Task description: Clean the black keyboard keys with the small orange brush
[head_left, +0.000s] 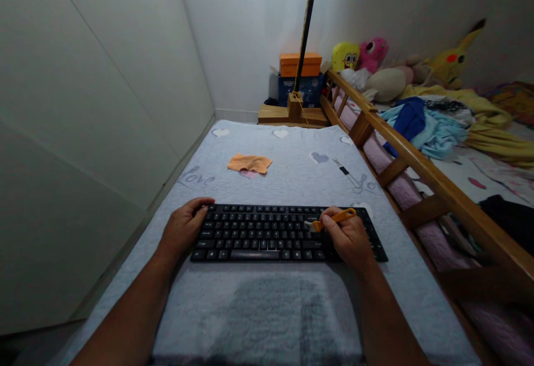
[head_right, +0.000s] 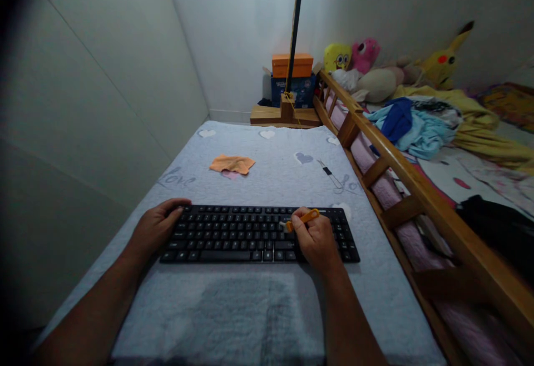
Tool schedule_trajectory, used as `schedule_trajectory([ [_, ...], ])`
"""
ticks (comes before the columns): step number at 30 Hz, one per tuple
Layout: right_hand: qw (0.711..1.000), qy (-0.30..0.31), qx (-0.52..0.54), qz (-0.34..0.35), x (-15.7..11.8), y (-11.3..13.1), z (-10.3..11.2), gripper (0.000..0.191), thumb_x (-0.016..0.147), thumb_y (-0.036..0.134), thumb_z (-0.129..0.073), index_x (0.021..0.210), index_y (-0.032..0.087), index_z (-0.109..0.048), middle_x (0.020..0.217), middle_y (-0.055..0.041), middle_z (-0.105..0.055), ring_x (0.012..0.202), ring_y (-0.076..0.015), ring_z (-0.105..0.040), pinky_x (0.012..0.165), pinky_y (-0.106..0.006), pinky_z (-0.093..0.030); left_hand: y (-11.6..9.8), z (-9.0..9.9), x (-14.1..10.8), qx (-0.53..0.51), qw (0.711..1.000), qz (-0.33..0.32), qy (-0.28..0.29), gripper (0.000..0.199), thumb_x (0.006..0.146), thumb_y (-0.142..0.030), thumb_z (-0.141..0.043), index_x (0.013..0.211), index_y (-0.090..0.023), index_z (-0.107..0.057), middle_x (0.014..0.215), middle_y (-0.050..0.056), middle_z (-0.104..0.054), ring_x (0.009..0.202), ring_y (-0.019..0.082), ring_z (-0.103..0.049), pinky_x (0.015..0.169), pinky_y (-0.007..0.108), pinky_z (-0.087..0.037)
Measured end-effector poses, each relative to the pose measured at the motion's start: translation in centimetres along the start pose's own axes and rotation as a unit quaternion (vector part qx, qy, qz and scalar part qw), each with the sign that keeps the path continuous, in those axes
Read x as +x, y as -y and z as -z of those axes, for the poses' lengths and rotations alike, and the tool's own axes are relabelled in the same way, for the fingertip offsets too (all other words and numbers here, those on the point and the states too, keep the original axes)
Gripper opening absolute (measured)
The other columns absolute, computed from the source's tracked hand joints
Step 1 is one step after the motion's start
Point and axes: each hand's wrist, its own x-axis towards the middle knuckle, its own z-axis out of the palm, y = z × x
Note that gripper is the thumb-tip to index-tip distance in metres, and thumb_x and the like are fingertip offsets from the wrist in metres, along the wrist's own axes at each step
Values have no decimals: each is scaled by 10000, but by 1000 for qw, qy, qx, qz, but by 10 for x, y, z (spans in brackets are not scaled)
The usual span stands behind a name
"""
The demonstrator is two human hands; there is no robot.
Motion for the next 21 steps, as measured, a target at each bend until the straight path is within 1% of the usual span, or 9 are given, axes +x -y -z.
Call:
schedule_trajectory([
  [3, 1000, -15, 8, -3, -1, 0, 1, 309, 959, 359, -492, 728, 210, -635, 586, 5, -611, 549, -162, -579, 565, -279, -414, 0, -1, 1, -6, 1000, 1, 0, 460, 784, -484, -539, 1051, -189, -771, 1010, 84, -799, 940, 281, -724, 856, 362, -560],
  [6, 1000, -26, 1, -5, -1, 1, 2, 306, 959, 356, -487, 754, 206, -657, 610, -6, -633, 578, -171, -606, 581, -282, -429, -2, -1, 0, -8, 1000, 4, -5, 453, 775, -478, -545, 1044, -193, -772, 994, 78, -800, 921, 277, -724, 839, 353, -563],
  [8, 1000, -14, -4, -6, -1, 2, 3, 299, 947, 352, -495, 741, 206, -655, 597, -6, -627, 572, -173, -607, 573, -280, -426, -4, 0, 0, -8, 1000, 5, -4, 451, 773, -475, -545, 1043, -194, -772, 990, 77, -800, 919, 277, -724, 843, 354, -563],
  [11, 1000, 2, -2, -9, 0, 4, 4, 304, 930, 349, -497, 691, 212, -627, 552, 4, -588, 519, -161, -564, 538, -276, -402, -5, 0, -1, -7, 1000, 6, -2, 452, 775, -477, -546, 1045, -192, -770, 986, 78, -799, 908, 278, -722, 864, 364, -562],
  [16, 1000, -18, 9, -15, -1, 4, 5, 309, 931, 362, -492, 693, 215, -623, 532, 9, -564, 488, -153, -529, 516, -273, -392, -5, 0, -1, -1, 1000, 4, -6, 445, 767, -472, -548, 1036, -199, -774, 979, 75, -801, 914, 281, -724, 846, 361, -565],
  [21, 1000, 12, 9, -23, -1, 3, 5, 299, 917, 347, -500, 679, 212, -619, 524, 14, -558, 482, -146, -516, 502, -264, -379, -2, 0, 1, 6, 1000, 6, -4, 460, 772, -482, -542, 1047, -193, -771, 1002, 83, -799, 940, 289, -722, 853, 364, -558],
])
